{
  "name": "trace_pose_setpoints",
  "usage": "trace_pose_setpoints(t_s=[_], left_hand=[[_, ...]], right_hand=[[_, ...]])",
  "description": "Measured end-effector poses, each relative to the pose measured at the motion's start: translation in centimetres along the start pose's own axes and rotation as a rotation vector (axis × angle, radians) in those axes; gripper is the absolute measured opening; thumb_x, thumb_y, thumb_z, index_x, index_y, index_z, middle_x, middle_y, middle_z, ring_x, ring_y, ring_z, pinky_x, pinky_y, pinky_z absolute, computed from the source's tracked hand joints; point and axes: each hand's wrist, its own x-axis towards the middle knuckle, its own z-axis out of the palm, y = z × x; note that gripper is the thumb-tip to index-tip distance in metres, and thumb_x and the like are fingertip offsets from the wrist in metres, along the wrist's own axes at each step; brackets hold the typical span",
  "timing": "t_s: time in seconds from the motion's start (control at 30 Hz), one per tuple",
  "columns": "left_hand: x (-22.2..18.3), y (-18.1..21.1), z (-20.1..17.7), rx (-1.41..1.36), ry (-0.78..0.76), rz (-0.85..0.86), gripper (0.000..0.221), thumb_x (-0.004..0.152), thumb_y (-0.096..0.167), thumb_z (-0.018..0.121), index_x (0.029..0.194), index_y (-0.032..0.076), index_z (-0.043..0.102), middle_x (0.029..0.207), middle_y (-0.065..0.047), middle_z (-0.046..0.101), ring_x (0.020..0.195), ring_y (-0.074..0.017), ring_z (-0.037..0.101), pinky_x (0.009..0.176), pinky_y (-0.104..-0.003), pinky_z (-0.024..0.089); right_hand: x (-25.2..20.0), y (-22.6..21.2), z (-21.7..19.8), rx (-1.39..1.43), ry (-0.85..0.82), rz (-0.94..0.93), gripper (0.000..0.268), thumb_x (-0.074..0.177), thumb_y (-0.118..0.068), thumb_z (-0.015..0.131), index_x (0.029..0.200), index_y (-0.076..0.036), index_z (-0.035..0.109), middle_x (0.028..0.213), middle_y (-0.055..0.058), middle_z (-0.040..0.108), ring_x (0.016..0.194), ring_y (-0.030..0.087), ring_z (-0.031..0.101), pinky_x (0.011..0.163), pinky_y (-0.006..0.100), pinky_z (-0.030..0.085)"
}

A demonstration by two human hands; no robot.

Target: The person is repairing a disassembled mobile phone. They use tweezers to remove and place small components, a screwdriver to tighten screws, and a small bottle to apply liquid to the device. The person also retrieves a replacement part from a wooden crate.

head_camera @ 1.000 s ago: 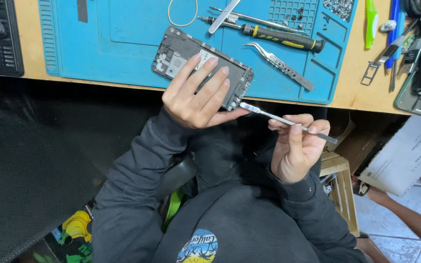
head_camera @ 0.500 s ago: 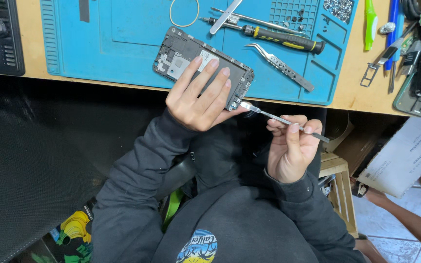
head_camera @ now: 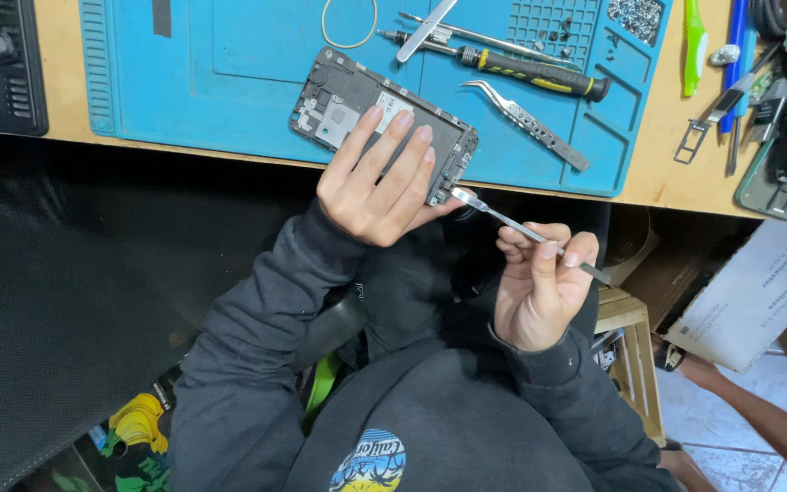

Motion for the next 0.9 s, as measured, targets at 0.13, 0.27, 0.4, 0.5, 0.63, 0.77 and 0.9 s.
trace_pose_setpoints(t_s=[0.13, 0.27, 0.4, 0.5, 0.63, 0.77, 0.9], left_hand=[[0.2, -0.1, -0.1, -0.006, -0.003, -0.005, 0.039, 0.098, 0.035, 0.071, 0.089, -0.004, 0.076, 0.099, -0.022, 0.078, 0.095, -0.0392, 0.077, 0.085, -0.055, 0.062], [0.1, -0.1, 0.0, -0.025, 0.006, -0.024, 0.041, 0.096, 0.036, 0.073, 0.090, -0.004, 0.075, 0.100, -0.023, 0.078, 0.097, -0.0399, 0.076, 0.087, -0.055, 0.061], [0.1, 0.1, 0.0, -0.012, 0.006, -0.031, 0.040, 0.096, 0.036, 0.073, 0.091, -0.004, 0.075, 0.100, -0.022, 0.078, 0.096, -0.0394, 0.077, 0.085, -0.055, 0.062], [0.2, 0.2, -0.1, -0.019, 0.009, -0.059, 0.043, 0.095, 0.039, 0.073, 0.091, -0.004, 0.075, 0.101, -0.022, 0.078, 0.095, -0.0391, 0.077, 0.086, -0.055, 0.062], [0.5, 0.2, -0.3, -0.035, -0.008, -0.089, 0.046, 0.095, 0.042, 0.072, 0.090, -0.004, 0.075, 0.099, -0.021, 0.078, 0.094, -0.0379, 0.077, 0.086, -0.053, 0.062], [0.5, 0.3, -0.3, -0.037, -0.019, -0.096, 0.046, 0.094, 0.042, 0.074, 0.090, -0.003, 0.076, 0.098, -0.020, 0.079, 0.093, -0.0375, 0.077, 0.087, -0.053, 0.062], [0.3, 0.3, -0.3, -0.036, -0.031, -0.101, 0.045, 0.092, 0.041, 0.075, 0.089, -0.004, 0.077, 0.098, -0.020, 0.079, 0.093, -0.0373, 0.077, 0.086, -0.053, 0.063]], right_hand=[[0.1, -0.1, 0.2, -0.033, -0.010, -0.034, 0.020, 0.108, -0.009, 0.051, 0.103, -0.019, 0.034, 0.110, 0.018, 0.064, 0.097, 0.037, 0.076, 0.084, 0.038, 0.067], [0.6, -0.4, 0.6, -0.124, -0.055, -0.119, 0.022, 0.107, -0.009, 0.051, 0.102, -0.018, 0.032, 0.107, 0.021, 0.063, 0.092, 0.040, 0.076, 0.081, 0.042, 0.068], [0.9, -0.9, 1.1, -0.171, -0.082, -0.173, 0.024, 0.105, -0.006, 0.053, 0.102, -0.015, 0.031, 0.105, 0.025, 0.061, 0.090, 0.045, 0.075, 0.078, 0.046, 0.067], [1.2, -1.0, 1.5, -0.171, -0.118, -0.232, 0.026, 0.104, -0.004, 0.053, 0.101, -0.014, 0.030, 0.104, 0.029, 0.061, 0.087, 0.048, 0.074, 0.075, 0.047, 0.067], [1.4, -1.2, 1.2, -0.190, -0.156, -0.277, 0.027, 0.102, -0.001, 0.055, 0.100, -0.012, 0.030, 0.101, 0.031, 0.061, 0.085, 0.052, 0.074, 0.071, 0.051, 0.067], [1.5, -1.4, 1.2, -0.200, -0.168, -0.316, 0.028, 0.100, 0.001, 0.057, 0.098, -0.011, 0.032, 0.098, 0.033, 0.061, 0.084, 0.054, 0.073, 0.070, 0.052, 0.066], [2.1, -1.5, 0.8, -0.222, -0.158, -0.272, 0.026, 0.102, -0.001, 0.056, 0.101, -0.010, 0.032, 0.099, 0.032, 0.062, 0.083, 0.052, 0.074, 0.068, 0.049, 0.066]])
